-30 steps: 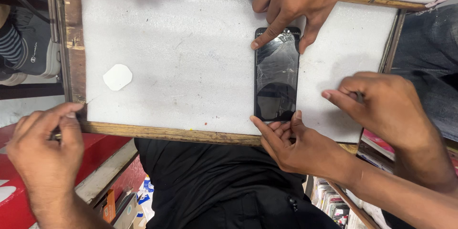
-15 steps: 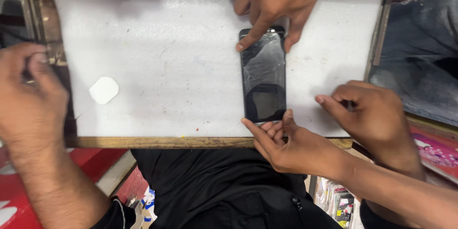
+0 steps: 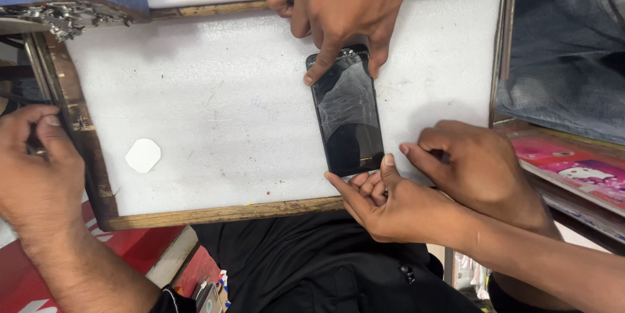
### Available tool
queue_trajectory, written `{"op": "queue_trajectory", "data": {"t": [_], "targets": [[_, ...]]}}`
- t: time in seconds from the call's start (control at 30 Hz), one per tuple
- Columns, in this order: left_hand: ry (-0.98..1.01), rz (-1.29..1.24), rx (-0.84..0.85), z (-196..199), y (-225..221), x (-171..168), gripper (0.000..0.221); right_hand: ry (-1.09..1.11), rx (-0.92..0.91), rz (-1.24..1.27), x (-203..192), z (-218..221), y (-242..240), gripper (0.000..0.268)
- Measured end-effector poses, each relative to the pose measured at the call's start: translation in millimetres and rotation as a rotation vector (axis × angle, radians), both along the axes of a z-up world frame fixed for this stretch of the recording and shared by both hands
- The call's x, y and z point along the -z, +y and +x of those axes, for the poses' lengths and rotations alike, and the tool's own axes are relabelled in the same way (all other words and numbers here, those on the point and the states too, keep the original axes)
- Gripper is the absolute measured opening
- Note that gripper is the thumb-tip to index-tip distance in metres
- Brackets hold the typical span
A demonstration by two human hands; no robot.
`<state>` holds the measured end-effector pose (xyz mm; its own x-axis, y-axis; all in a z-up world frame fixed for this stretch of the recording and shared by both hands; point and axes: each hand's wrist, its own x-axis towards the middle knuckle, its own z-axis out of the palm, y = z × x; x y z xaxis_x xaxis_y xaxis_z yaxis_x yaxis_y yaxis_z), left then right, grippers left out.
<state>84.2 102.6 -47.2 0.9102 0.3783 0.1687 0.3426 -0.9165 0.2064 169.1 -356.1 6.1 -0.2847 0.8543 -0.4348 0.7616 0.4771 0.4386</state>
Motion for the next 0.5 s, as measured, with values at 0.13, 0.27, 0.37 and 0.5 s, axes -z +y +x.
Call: {"op": "queue_trajectory", "data": {"t": [0.13,0.27,0.37,0.5], "targets": [[0.020,0.194,0.163,13.0,-10.4,-2.1,0.014,-0.045,-0.105,-0.052,0.4,1.2,1.8,0.025],[0.010,0.202,0.251,25.6,-24.0,-1.8,0.011,0.010,-0.095,-0.096,1.8,1.7,0.1,0.023],[0.007,0.161,0.274,36.9,-36.4,-3.8,0.011,0.067,0.018,-0.072,1.0,0.2,-2.1,0.015],[0.010,0.132,0.308,51.0,-53.2,-10.3,0.009,0.150,0.165,0.005,0.6,-2.5,-3.0,0.013]]}}
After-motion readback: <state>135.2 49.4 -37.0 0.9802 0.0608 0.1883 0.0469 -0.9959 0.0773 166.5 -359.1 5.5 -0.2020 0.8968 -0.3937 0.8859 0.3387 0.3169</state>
